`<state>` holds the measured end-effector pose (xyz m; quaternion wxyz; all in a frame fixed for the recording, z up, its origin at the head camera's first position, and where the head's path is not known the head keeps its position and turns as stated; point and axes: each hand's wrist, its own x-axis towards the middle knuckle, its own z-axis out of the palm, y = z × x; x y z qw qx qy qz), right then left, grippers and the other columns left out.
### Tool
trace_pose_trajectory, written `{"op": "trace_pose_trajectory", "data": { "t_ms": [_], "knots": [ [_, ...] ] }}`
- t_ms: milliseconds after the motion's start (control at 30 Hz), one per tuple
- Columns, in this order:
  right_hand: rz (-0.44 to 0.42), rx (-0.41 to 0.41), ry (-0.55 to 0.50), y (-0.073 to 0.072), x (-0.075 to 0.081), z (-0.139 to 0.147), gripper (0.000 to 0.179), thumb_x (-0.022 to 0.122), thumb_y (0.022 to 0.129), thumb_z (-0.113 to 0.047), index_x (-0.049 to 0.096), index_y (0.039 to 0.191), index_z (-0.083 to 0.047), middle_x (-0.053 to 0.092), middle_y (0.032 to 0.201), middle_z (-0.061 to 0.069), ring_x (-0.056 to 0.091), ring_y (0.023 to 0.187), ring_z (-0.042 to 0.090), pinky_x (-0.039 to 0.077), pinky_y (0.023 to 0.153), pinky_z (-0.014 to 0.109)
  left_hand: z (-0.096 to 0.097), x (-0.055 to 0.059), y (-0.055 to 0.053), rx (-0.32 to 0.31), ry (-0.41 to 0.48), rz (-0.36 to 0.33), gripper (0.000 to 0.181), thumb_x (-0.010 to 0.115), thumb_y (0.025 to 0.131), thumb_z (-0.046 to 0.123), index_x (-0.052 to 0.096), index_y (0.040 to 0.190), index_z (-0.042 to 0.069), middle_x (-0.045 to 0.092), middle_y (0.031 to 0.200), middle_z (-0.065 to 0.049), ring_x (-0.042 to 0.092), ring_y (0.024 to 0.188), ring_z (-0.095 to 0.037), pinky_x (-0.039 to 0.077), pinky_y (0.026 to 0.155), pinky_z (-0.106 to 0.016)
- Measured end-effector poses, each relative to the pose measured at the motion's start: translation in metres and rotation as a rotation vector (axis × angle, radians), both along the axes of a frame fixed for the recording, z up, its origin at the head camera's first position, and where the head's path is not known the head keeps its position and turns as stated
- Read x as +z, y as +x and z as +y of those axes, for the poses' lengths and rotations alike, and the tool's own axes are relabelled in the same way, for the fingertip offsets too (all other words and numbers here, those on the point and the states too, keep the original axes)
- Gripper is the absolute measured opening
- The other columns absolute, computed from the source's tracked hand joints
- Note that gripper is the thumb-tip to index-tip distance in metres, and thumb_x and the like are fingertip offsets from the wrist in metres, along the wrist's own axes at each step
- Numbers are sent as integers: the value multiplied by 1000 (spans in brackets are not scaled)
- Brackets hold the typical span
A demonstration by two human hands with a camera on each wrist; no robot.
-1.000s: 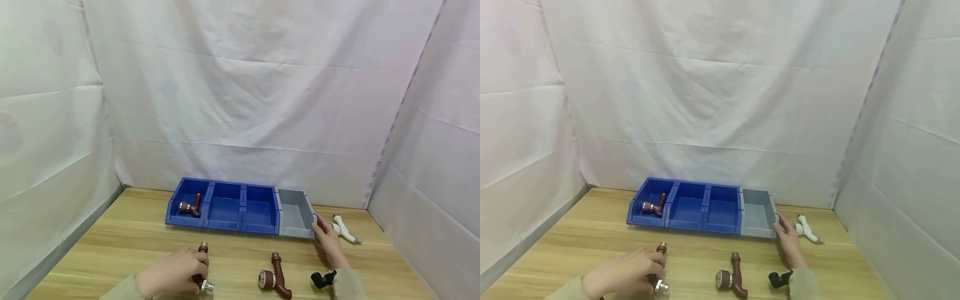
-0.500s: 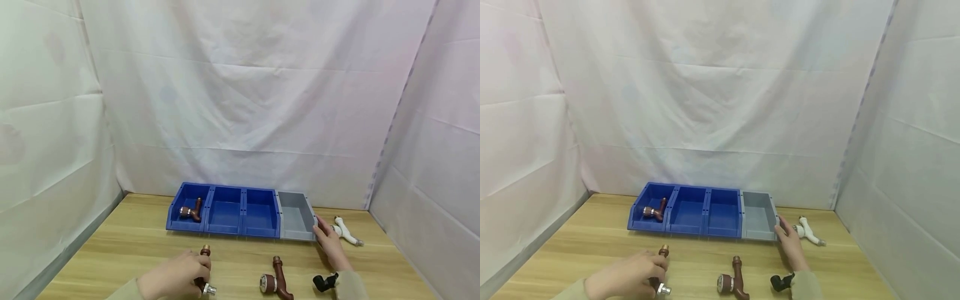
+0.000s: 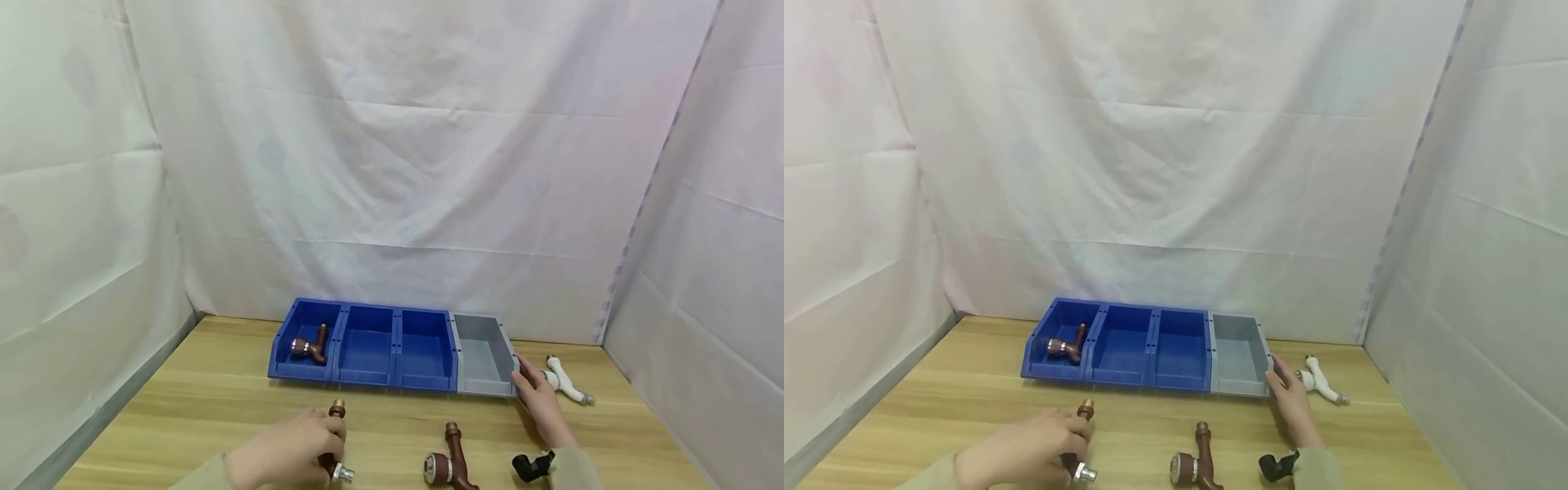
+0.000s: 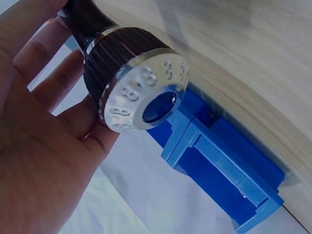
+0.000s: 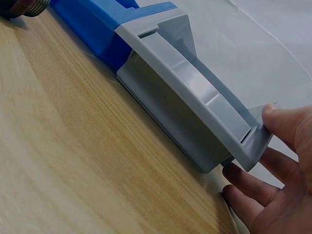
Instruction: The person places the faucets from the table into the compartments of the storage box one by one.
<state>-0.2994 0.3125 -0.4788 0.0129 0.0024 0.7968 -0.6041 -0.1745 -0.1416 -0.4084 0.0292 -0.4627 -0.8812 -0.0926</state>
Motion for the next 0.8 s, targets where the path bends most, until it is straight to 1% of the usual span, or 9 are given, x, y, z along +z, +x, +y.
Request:
{"op": "trace_pose_trajectory", "data": {
  "t_ms": [100,167,200,267,333,400,467,567,800],
  "knots": [
    [17,2,-17,-1,1,-2,63,47,104,-31,18,156,-14,15,160,15,20,143,27,36,99,20,0,2,-2,1,-2,23,20,78,67,19,66,76,32,50,86,22,42,73,2,34,66,-21],
    [25,0,-20,-1,1,-3,63,47,103,-31,18,156,-14,16,160,15,21,142,26,37,90,10,0,4,-2,0,-7,37,19,79,67,20,66,76,32,50,86,22,43,73,2,35,66,-21],
    [30,0,-20,-1,0,-3,63,47,103,-31,18,156,-13,17,159,15,21,142,27,37,87,8,0,4,-1,2,-9,36,19,79,68,21,66,76,32,50,86,22,43,73,2,36,67,-21],
    [31,-5,-10,-1,0,-3,62,47,104,-30,18,156,-12,17,159,16,21,142,29,38,91,13,0,5,0,6,-14,26,18,79,69,23,67,77,33,51,87,22,44,74,1,38,68,-22],
    [28,-1,4,-1,-1,-3,63,47,104,-31,18,156,-12,17,159,17,21,142,30,37,100,25,-1,5,1,12,-14,5,18,78,70,24,66,78,34,51,87,23,44,74,1,39,69,-24],
    [25,6,10,-1,-2,-4,64,47,103,-32,17,156,-12,15,159,18,19,143,31,32,106,37,-3,5,3,16,-14,-20,18,78,71,23,66,78,34,50,88,23,44,74,1,40,70,-25],
    [20,12,6,-2,-2,-4,66,47,103,-34,16,156,-11,14,159,19,18,143,32,27,108,45,-3,6,4,16,-15,-38,18,79,72,23,66,79,34,50,88,24,44,74,2,41,69,-25],
    [10,-1,4,0,-2,-4,65,46,103,-33,16,156,-11,14,159,18,18,143,31,27,108,43,-4,7,5,8,-13,-47,18,79,74,23,66,80,34,50,88,24,44,75,3,41,69,-24],
    [7,-16,28,3,0,-2,65,46,103,-35,17,156,-12,17,159,19,21,142,30,35,99,24,-3,8,6,18,-6,6,18,79,71,23,66,77,33,50,86,23,43,73,1,39,69,-23]
  ]
}}
